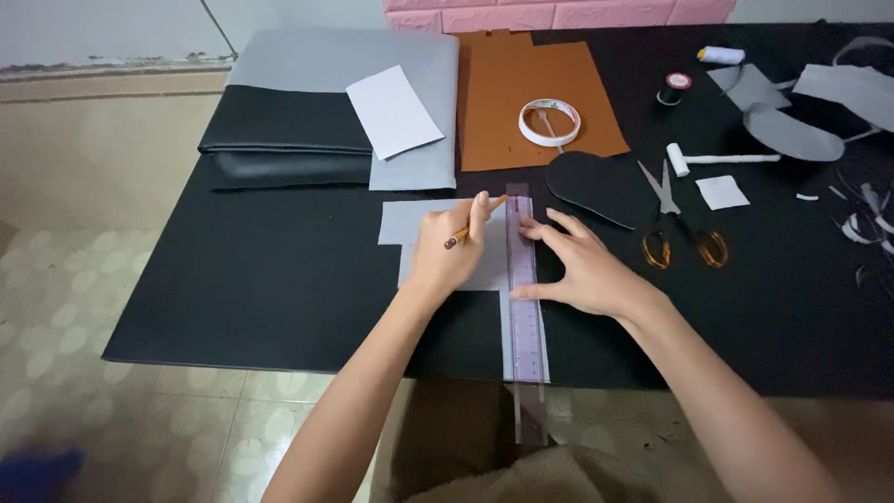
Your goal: Measuring leather pieces with a ruler, marking them with a pencil, and cutting them with scissors.
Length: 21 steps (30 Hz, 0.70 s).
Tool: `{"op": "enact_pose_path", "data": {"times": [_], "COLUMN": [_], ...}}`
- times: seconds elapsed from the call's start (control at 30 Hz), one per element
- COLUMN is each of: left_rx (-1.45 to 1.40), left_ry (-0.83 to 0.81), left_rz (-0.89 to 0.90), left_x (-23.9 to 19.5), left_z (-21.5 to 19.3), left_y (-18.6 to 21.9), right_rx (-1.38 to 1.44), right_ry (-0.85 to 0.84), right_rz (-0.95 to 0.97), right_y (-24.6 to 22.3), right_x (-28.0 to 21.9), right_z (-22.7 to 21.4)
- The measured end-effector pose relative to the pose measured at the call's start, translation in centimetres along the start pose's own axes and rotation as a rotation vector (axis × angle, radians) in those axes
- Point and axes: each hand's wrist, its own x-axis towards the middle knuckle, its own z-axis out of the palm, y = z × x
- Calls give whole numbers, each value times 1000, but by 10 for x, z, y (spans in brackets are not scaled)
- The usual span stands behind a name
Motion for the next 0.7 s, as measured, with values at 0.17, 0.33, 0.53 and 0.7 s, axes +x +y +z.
{"op": "enact_pose_path", "data": {"times": [0.17,0.33,0.53,0.7], "left_rx": [-18,38,10,44], "left_ry": [-31,-59,-22,-48], "left_rz": [10,-20,-40,-109], "left_x": [-5,-28,-13,-4], "left_z": [0,-17,-17,-5], "left_y": [3,22,14,12], "right_rx": [-17,-5,-19,-42], "right_ry": [22,26,25,40], "right_rz": [-83,-97,-109,-106], "right_y": [5,14,16,13], "right_x": [3,3,6,4], "right_z": [3,4,7,4]}}
